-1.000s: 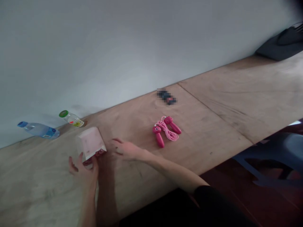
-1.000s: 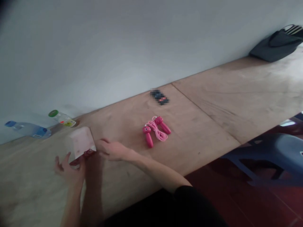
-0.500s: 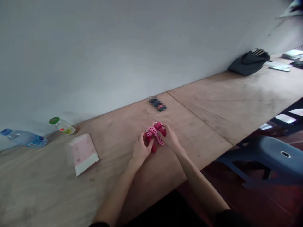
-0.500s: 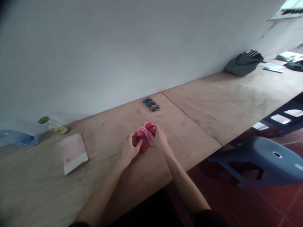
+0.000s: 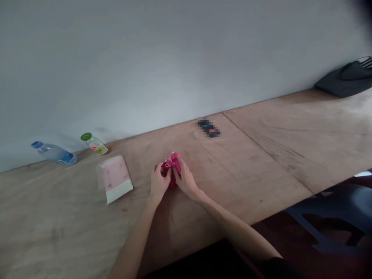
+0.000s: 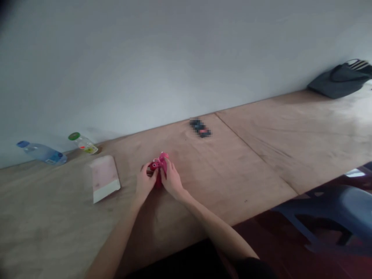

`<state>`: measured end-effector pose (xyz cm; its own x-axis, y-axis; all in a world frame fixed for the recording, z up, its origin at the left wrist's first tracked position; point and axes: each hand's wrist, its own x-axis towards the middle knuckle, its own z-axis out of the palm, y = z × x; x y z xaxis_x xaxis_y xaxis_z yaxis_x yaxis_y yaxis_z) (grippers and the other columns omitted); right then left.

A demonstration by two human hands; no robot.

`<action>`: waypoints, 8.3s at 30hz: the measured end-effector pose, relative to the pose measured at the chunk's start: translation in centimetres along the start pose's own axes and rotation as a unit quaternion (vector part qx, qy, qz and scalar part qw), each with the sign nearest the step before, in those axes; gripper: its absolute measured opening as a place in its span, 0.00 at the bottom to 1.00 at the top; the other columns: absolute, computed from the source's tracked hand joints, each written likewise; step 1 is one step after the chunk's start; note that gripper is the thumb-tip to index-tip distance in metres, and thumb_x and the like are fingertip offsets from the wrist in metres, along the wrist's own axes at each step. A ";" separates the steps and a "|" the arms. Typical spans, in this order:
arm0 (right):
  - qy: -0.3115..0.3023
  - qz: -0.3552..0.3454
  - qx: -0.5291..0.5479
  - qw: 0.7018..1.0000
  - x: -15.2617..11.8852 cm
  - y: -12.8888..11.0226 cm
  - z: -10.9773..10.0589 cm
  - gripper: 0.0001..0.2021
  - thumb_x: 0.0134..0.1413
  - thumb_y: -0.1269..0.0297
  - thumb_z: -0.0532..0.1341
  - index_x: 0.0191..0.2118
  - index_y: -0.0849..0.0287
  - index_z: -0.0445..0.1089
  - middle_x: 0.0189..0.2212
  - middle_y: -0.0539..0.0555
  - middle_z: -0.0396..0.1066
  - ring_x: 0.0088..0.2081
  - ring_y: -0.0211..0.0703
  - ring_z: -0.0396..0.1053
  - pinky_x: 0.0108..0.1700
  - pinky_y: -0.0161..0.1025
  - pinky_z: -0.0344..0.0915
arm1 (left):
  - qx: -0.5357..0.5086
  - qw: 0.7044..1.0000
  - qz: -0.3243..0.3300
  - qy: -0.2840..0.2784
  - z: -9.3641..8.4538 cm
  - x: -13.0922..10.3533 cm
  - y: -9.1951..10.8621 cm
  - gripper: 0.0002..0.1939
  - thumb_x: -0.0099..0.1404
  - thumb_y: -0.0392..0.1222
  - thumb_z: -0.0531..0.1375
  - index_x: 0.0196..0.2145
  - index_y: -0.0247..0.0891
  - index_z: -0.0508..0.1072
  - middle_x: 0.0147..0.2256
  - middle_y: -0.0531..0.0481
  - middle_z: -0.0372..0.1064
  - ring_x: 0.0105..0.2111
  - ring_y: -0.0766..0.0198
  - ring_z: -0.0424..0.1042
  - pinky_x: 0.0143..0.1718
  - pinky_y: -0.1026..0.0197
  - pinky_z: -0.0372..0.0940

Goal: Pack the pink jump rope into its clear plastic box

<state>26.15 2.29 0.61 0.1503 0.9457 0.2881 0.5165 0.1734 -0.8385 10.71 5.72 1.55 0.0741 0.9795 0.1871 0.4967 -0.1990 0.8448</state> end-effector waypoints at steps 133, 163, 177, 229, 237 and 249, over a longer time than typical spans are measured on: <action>-0.112 -0.157 -0.264 0.945 -0.9 -1.9 -0.9 0.12 0.70 0.63 0.62 0.51 0.51 0.83 0.61 0.59 0.76 0.66 0.61 0.64 0.68 0.59 0.57 | 0.290 0.931 0.209 0.077 -4.6 -6.1 -1.2 0.14 0.70 0.41 0.66 0.53 0.42 0.80 0.46 0.42 0.83 0.41 0.51 0.81 0.42 0.50 0.71; -0.072 -0.112 -0.250 0.959 -1.6 -0.5 -0.3 0.15 0.69 0.65 0.62 0.54 0.46 0.83 0.54 0.55 0.80 0.70 0.66 0.58 0.72 0.65 0.54 | 0.362 0.927 0.098 0.002 -5.6 -6.0 -0.5 0.20 0.73 0.59 0.64 0.54 0.46 0.83 0.59 0.39 0.76 0.61 0.40 0.70 0.61 0.37 0.59; -0.045 -0.149 -0.168 0.974 -0.9 0.1 -1.7 0.15 0.74 0.62 0.60 0.59 0.50 0.80 0.53 0.56 0.82 0.60 0.54 0.75 0.67 0.56 0.66 | 0.297 0.939 0.108 0.133 -7.1 -5.4 -2.2 0.19 0.75 0.47 0.62 0.60 0.41 0.79 0.54 0.37 0.77 0.53 0.46 0.76 0.57 0.45 0.68; 0.224 0.230 -0.311 0.894 2.9 10.1 -11.7 0.21 0.62 0.55 0.60 0.53 0.62 0.79 0.52 0.73 0.74 0.58 0.71 0.65 0.61 0.69 0.57 | 0.343 0.937 -0.015 0.060 -11.3 -3.3 -8.0 0.28 0.79 0.46 0.51 0.70 0.33 0.67 0.72 0.32 0.63 0.73 0.37 0.61 0.72 0.34 0.59; 0.100 0.032 -0.282 0.954 2.4 7.7 -7.7 0.27 0.74 0.49 0.52 0.67 0.60 0.69 0.69 0.70 0.65 0.72 0.66 0.57 0.71 0.67 0.55 | 0.348 0.935 -0.027 0.054 -11.0 -3.4 -8.4 0.30 0.79 0.48 0.49 0.73 0.35 0.64 0.74 0.36 0.59 0.75 0.38 0.57 0.75 0.33 0.55; 0.047 0.026 -0.300 0.952 1.7 8.0 -5.8 0.27 0.73 0.53 0.51 0.68 0.60 0.69 0.71 0.69 0.65 0.74 0.69 0.56 0.70 0.72 0.57 | 0.351 0.934 -0.019 0.067 -10.8 -3.4 -8.7 0.28 0.79 0.47 0.50 0.70 0.36 0.67 0.73 0.36 0.63 0.74 0.36 0.59 0.73 0.32 0.58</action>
<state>35.45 3.74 -2.96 0.2486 0.9154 0.3167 0.8912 -0.0881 -0.4450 -3.17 3.75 -1.03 -0.0407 0.9634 0.2651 0.9447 -0.0493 0.3241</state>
